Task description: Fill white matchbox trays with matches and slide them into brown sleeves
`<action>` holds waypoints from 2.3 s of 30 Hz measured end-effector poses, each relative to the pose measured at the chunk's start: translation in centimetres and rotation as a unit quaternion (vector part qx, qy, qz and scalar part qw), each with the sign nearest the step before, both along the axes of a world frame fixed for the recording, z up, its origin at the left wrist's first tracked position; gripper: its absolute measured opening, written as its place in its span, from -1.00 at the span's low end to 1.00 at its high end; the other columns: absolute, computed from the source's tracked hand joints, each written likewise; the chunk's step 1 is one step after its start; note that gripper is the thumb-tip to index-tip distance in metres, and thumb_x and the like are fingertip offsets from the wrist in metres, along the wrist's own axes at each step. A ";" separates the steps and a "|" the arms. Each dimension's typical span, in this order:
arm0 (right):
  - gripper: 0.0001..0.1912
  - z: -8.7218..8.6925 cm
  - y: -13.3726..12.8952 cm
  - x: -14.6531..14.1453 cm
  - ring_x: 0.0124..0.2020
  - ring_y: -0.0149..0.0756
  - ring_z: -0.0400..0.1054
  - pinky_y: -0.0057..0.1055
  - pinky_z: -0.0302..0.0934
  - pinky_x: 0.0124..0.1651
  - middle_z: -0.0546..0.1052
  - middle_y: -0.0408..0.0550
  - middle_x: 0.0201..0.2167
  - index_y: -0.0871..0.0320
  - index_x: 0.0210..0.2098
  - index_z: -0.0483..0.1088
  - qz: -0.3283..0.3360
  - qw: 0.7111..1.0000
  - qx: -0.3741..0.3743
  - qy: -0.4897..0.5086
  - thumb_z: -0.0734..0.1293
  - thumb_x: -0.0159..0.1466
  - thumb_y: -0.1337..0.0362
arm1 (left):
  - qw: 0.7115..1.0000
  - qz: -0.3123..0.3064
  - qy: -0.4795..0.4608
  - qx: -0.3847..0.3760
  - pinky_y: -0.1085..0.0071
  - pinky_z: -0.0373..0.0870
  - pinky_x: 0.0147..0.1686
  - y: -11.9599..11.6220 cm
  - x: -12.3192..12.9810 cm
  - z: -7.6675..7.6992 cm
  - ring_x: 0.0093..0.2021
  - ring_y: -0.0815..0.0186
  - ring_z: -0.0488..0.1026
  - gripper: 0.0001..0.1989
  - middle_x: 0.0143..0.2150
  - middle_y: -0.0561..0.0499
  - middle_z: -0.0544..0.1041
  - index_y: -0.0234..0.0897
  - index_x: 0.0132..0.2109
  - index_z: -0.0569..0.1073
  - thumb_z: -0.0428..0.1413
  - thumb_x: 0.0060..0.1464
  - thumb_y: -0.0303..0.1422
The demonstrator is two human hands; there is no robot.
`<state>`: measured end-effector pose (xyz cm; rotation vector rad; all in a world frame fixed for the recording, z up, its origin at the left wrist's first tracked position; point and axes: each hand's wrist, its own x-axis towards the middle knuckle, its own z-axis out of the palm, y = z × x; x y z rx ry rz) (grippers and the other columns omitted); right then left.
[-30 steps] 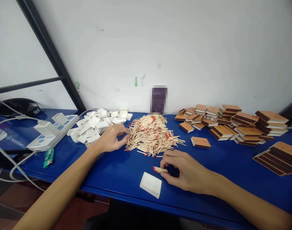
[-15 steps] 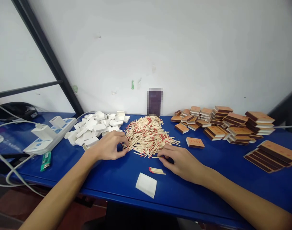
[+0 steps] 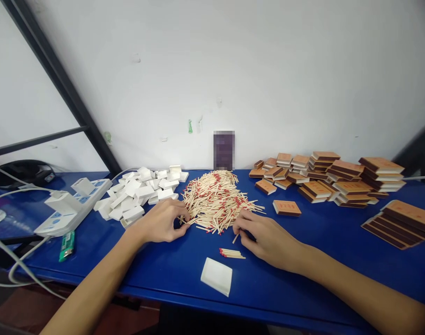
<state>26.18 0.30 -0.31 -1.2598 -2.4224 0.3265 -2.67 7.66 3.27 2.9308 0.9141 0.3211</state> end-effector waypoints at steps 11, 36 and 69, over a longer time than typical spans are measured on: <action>-0.89 -0.2 0.2 0.0 -0.31 -0.30 0.30 -0.35 0.17 -0.23 0.39 -0.09 -0.30 0.12 -0.32 0.25 -0.032 0.999 0.023 0.035 0.20 0.27 0.45 | 1.000 0.011 0.000 0.003 0.38 0.24 -0.30 0.1 0.2 -0.1 -0.35 0.32 0.39 -0.88 -0.34 0.02 0.49 -0.27 -0.30 0.52 0.11 0.13 -0.36; -0.91 -0.3 0.4 -0.1 -0.35 -0.35 0.28 -0.41 0.12 -0.29 0.41 -0.12 -0.37 0.14 -0.38 0.35 0.010 0.998 -0.005 0.061 0.26 0.26 0.39 | 0.980 -0.079 -0.134 0.126 0.43 0.24 -0.34 -1.1 3.6 -1.1 -0.42 0.38 0.34 -0.88 -0.43 0.06 0.44 -0.30 -0.29 0.46 0.04 0.19 -0.45; -0.94 1.4 0.4 1.7 -0.43 -0.40 0.29 -0.44 0.10 -0.36 0.47 -0.14 -0.40 0.14 -0.33 0.50 0.059 0.997 0.001 0.045 0.35 0.22 0.34 | 0.937 -0.046 -0.235 -0.255 0.47 0.34 -0.43 -2.2 7.2 1.4 -0.41 0.41 0.41 -0.84 -0.34 0.01 0.58 -0.31 -0.20 0.56 0.12 0.19 -0.33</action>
